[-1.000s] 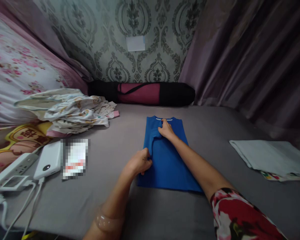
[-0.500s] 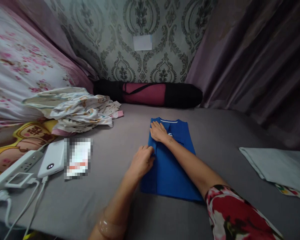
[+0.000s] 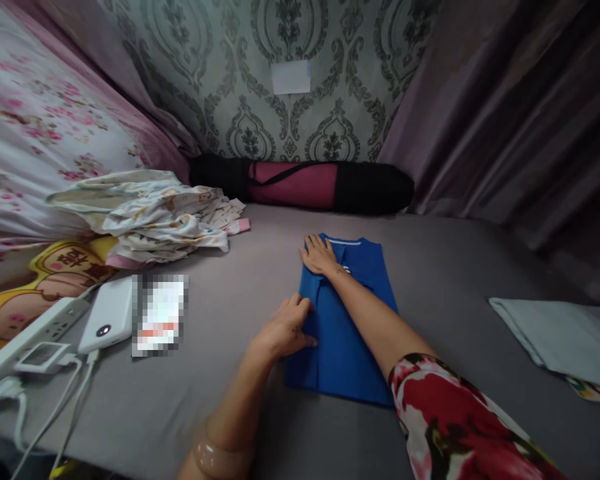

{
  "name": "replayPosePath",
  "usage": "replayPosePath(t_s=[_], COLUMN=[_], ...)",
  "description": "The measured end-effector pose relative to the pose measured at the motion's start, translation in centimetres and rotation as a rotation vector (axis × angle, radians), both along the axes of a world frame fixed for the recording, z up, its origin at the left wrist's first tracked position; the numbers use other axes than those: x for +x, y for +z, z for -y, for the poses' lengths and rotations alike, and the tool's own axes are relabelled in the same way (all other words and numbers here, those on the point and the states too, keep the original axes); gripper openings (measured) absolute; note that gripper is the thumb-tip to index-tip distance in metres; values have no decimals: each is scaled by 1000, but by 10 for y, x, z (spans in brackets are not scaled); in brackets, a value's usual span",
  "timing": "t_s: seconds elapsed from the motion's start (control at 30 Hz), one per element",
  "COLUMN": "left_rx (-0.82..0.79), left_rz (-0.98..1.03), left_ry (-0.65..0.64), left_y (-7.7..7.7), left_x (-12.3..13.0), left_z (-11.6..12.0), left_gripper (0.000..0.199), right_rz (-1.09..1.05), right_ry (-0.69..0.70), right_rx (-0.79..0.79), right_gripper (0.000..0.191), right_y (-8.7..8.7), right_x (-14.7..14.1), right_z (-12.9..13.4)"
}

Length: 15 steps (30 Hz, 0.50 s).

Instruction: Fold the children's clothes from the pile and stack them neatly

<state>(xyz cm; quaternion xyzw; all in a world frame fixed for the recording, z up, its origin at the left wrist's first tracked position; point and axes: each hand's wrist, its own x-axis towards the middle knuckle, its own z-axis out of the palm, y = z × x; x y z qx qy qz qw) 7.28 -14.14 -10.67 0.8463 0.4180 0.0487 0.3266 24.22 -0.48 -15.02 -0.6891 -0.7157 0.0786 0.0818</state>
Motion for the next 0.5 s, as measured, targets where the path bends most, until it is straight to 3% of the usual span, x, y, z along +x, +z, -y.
replayPosePath(t_s=[0.07,0.13,0.2,0.27,0.33,0.5], left_rx=[-18,-25,36,137,185,155], left_rz=[66,164,271,383,488,580], left_ry=[10,115,341,589,750,878], left_y=[-3,-5,-6,-8,-10,-18], left_x=[0,2,4,6,5,-2], left_z=[-3,-6,-11,-17,-23,-34], left_gripper=[52,34,18,18,16,13], right_rz=[-14,-27,-36,-38,-27,20], right_ry=[8,14,31,41,27,9], right_rx=[-41,-72,-48,-30,-58,-55], right_gripper=[60,60,62,65,67,67], right_y=[5,11,15,15,9,-4], right_x=[2,2,1,-1,-4,-7], right_z=[1,2,4,9,15,21])
